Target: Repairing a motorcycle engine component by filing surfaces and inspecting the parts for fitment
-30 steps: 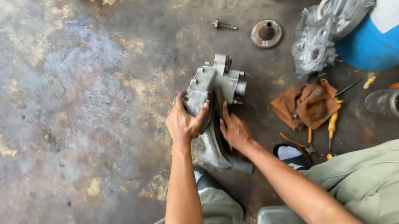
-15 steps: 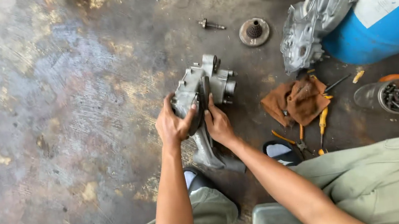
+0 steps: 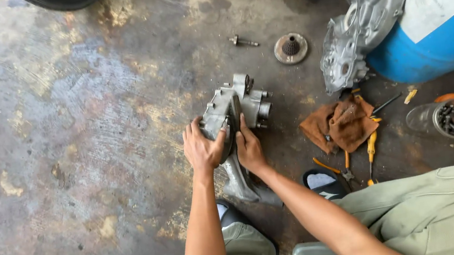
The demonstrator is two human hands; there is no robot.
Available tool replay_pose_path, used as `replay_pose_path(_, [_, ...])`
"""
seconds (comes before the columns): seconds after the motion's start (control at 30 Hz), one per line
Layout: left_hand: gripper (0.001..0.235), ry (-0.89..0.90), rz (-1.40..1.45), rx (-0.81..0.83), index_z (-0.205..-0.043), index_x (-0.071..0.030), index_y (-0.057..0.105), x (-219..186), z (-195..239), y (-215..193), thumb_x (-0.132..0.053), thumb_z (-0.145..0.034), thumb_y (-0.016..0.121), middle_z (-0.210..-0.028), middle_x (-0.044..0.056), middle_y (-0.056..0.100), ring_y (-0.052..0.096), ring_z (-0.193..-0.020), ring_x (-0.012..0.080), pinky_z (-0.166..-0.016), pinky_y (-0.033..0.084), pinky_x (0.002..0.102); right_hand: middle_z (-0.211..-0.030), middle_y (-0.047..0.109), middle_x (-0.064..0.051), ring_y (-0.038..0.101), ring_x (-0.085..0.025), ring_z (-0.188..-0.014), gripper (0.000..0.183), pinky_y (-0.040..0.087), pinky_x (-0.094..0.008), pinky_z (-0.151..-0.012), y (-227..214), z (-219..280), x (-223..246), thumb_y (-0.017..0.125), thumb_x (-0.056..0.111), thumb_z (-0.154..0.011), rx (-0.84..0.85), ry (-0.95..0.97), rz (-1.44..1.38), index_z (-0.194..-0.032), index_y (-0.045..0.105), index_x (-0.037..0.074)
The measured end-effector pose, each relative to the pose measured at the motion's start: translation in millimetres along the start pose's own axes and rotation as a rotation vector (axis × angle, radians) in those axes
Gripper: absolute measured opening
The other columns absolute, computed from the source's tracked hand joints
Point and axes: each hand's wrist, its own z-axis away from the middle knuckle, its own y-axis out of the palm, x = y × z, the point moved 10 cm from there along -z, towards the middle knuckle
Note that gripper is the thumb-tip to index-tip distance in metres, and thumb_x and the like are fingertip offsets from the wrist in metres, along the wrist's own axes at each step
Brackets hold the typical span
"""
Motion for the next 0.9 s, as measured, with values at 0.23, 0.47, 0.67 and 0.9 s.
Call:
replay_pose_path(0.23, [0.079,-0.021,0.046,0.003,-0.135,-0.019,0.054,-4.7,2.1,-5.6,-0.061,-0.070,0.068,-0.118,0.010,0.061,0.059,-0.114,0.0317,-0.098,0.049,0.047,-0.121,0.067,-0.031,0.066,-0.045,-0.111,0.058,0.057,-0.048,-0.088,9.0,5.6,-20.9,0.049,0.007,-0.101,-0.024,-0.037,0.079,-0.158,0.039,0.005])
replay_pose_path(0.47, [0.079,-0.004,0.051,-0.004,-0.134,-0.020,0.054,-10.7,4.7,-9.5,-0.063,-0.070,0.066,-0.117,0.010,0.061,0.059,-0.115,0.0307,-0.101,0.048,0.047,-0.117,0.068,-0.028,0.068,-0.043,-0.105,0.056,0.057,-0.046,-0.083,0.8,-2.8,-10.3,0.048,0.009,-0.102,-0.083,-0.157,0.116,-0.158,0.041,0.004])
replay_pose_path(0.67, [0.077,-0.012,0.061,0.004,-0.134,-0.020,0.053,1.6,9.4,-2.0,-0.061,-0.071,0.068,-0.119,0.009,0.061,0.058,-0.116,0.0300,-0.103,0.048,0.046,-0.113,0.070,-0.025,0.070,-0.040,-0.100,0.057,0.058,-0.044,-0.079,2.1,21.1,-26.8,0.048,0.008,-0.102,-0.096,-0.181,0.146,-0.159,0.040,0.005])
replay_pose_path(0.9, [0.075,-0.005,0.055,-0.008,-0.132,-0.020,0.054,-7.4,9.1,-10.4,-0.062,-0.071,0.068,-0.117,0.010,0.062,0.060,-0.114,0.0308,-0.100,0.048,0.047,-0.124,0.066,-0.030,0.068,-0.046,-0.107,0.054,0.058,-0.046,-0.085,-0.2,5.8,-1.7,0.049,0.010,-0.103,-0.101,-0.268,0.162,-0.155,0.044,0.000])
